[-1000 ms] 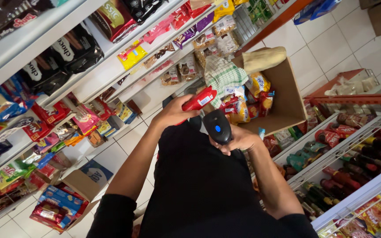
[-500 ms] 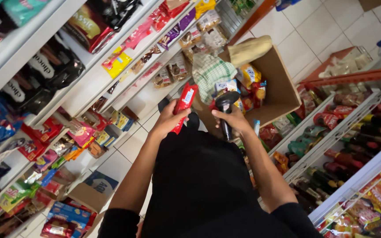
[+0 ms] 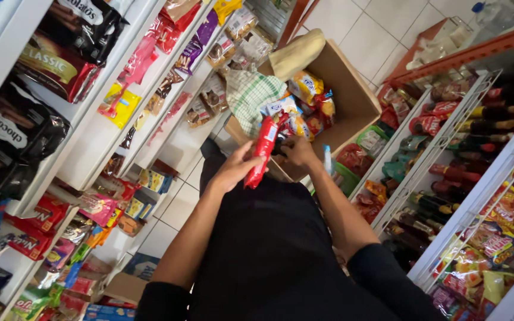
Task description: The person takes packaged snacks from a cardboard box, wipes them with a cloth, scans them with a handheld barcode scanner, and places them on store shelves. The person handles multiple snack packages one at a time, repeating the wipe and scan sequence for each item.
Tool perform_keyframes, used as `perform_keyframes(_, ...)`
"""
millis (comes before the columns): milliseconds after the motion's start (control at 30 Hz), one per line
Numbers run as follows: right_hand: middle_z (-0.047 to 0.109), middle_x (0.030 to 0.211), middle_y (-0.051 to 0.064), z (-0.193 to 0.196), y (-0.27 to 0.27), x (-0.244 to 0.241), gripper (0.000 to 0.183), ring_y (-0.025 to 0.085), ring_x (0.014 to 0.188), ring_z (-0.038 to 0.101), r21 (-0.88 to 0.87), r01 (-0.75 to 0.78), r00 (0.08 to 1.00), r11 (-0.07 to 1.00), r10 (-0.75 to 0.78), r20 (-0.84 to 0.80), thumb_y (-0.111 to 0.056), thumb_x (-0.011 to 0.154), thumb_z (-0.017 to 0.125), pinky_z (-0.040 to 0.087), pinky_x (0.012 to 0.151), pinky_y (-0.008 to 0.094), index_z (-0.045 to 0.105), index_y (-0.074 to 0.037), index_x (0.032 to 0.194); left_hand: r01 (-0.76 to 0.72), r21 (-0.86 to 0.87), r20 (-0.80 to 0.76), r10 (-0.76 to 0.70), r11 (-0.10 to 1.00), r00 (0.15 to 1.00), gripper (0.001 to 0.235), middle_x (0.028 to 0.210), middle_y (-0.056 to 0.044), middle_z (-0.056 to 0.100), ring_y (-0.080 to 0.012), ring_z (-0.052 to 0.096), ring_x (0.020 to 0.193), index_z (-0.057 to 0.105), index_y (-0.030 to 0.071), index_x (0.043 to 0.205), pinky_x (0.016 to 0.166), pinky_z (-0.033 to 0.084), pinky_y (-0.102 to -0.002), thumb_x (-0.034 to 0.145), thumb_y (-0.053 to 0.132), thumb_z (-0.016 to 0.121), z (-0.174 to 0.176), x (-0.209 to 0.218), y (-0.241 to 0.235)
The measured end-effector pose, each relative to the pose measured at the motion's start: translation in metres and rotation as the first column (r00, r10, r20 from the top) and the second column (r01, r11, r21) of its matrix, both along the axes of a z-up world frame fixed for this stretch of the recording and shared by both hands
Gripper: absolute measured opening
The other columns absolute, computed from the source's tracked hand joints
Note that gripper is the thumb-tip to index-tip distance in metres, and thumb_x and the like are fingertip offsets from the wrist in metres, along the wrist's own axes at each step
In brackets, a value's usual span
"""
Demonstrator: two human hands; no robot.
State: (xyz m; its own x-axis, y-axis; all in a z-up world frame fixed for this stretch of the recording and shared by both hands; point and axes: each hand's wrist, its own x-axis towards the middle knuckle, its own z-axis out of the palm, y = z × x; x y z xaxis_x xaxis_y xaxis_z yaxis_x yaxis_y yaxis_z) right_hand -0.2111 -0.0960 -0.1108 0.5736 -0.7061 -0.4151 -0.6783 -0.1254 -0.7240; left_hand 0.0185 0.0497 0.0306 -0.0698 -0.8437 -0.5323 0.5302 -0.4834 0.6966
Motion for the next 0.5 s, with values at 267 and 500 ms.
perform_keyframes(267, 0.074, 0.094, 0.012, 0.083, 0.006, 0.02, 0.038, 0.02, 0.085, 0.069, 0.238, 0.387, 0.874, 0.891, -0.437, 0.213, -0.04, 0.104, 0.057, 0.053, 0.076, 0.034, 0.071, -0.006, 0.117, 0.131, -0.266, 0.493, 0.018, 0.955, 0.87, 0.079, 0.146, -0.015, 0.06, -0.0245, 0.06, 0.128, 0.043, 0.006, 0.156, 0.105, 0.047, -0.035, 0.089, 0.019, 0.083, 0.042, 0.003, -0.005)
perform_keyframes(500, 0.065, 0.104, 0.002, 0.168, -0.007, 0.06, 0.024, 0.011, 0.094, 0.06, 0.235, 0.126, 0.763, 0.964, -0.246, 0.598, -0.014, 0.106, 0.064, 0.051, 0.084, 0.027, 0.064, -0.003, 0.128, 0.151, -0.234, 0.713, 0.065, 0.96, 0.698, 0.083, 0.134, -0.016, 0.065, -0.0231, 0.063, 0.121, 0.049, 0.013, 0.151, 0.1, 0.049, -0.035, 0.078, 0.026, 0.086, 0.102, 0.023, 0.003)
